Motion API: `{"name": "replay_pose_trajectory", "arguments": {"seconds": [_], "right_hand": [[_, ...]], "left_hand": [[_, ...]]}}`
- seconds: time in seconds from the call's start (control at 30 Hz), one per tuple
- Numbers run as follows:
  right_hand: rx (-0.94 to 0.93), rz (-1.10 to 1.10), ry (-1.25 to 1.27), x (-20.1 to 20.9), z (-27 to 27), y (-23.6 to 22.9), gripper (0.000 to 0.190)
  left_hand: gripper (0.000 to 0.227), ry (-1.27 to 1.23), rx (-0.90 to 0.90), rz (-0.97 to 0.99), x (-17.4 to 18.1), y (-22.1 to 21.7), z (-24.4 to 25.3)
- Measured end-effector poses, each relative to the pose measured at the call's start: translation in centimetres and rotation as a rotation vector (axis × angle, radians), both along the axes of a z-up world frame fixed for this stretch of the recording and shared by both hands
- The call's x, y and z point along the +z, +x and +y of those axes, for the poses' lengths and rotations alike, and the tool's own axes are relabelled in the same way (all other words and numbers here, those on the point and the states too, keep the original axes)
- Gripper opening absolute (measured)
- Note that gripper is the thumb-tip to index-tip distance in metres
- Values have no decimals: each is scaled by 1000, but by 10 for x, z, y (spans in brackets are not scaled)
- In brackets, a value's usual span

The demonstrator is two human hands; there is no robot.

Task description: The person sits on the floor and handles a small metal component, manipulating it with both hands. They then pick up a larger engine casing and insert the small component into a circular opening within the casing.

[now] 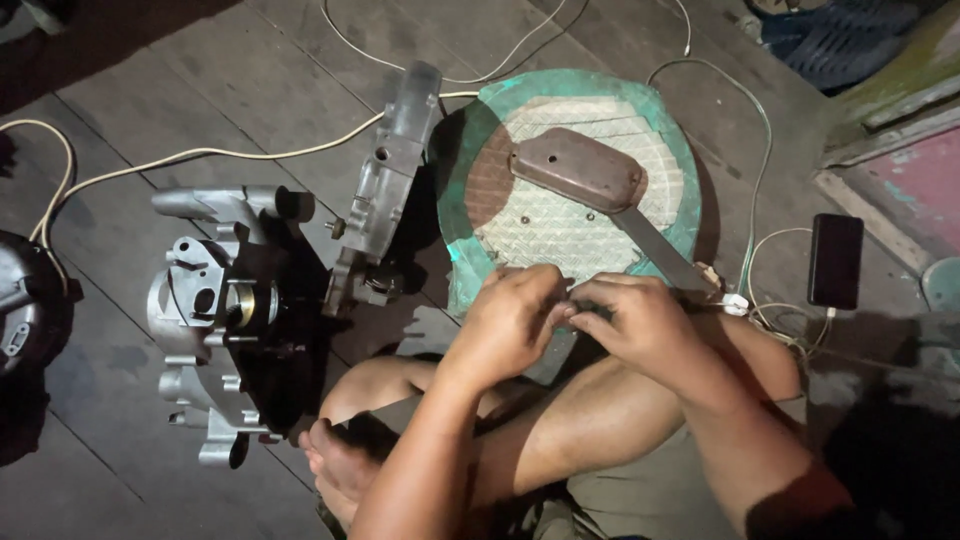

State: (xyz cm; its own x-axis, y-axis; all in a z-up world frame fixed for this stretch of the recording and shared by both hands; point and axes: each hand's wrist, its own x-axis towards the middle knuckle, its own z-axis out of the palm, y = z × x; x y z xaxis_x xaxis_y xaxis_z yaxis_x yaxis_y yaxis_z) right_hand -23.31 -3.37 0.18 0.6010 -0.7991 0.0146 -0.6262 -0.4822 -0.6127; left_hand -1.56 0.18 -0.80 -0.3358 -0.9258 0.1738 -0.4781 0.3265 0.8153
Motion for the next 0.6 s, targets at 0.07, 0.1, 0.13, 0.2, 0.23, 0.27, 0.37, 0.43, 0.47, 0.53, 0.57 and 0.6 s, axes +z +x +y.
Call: {"name": "replay_pose_trajectory", "arguments": {"seconds": [0.07,0.1,0.13,0.2,0.23,0.27,0.37,0.43,0.47,0.53,0.57,0.6], "right_hand": [[24,3,23,2,-1,0,13],[23,3,25,1,-1,-1,13],[23,22,8,0,0,-2,13],[23,40,-6,-1,0,-2,14],[21,54,-30,0,1,-1,14],[19,67,-55,0,1,-1,15],[20,87,-105,-5,3,-2,17],[13,91,-125,-12,4,-4,16],[7,96,-148,-16,5,-5,14],[15,102,-176,-16,5,-4,14],[25,110,-201,-17,6,-4,14],[23,109,-200,-15,5,-4,14]], "left_hand": [[15,-60,7,65,1,0,-2],[15,-58,5,65,2,2,-2],[16,-43,2,62,2,3,-3],[17,-24,0,60,4,6,-4],[17,-20,-5,32,6,8,-4],[17,-16,-10,4,7,9,-5],[18,-14,6,-55,6,3,-2],[20,-15,23,-45,-9,-2,-2],[23,-19,40,-36,-16,-4,-1],[24,18,38,13,-6,-2,-2],[25,58,36,63,-1,0,-2],[25,59,35,62,0,0,-2]]}}
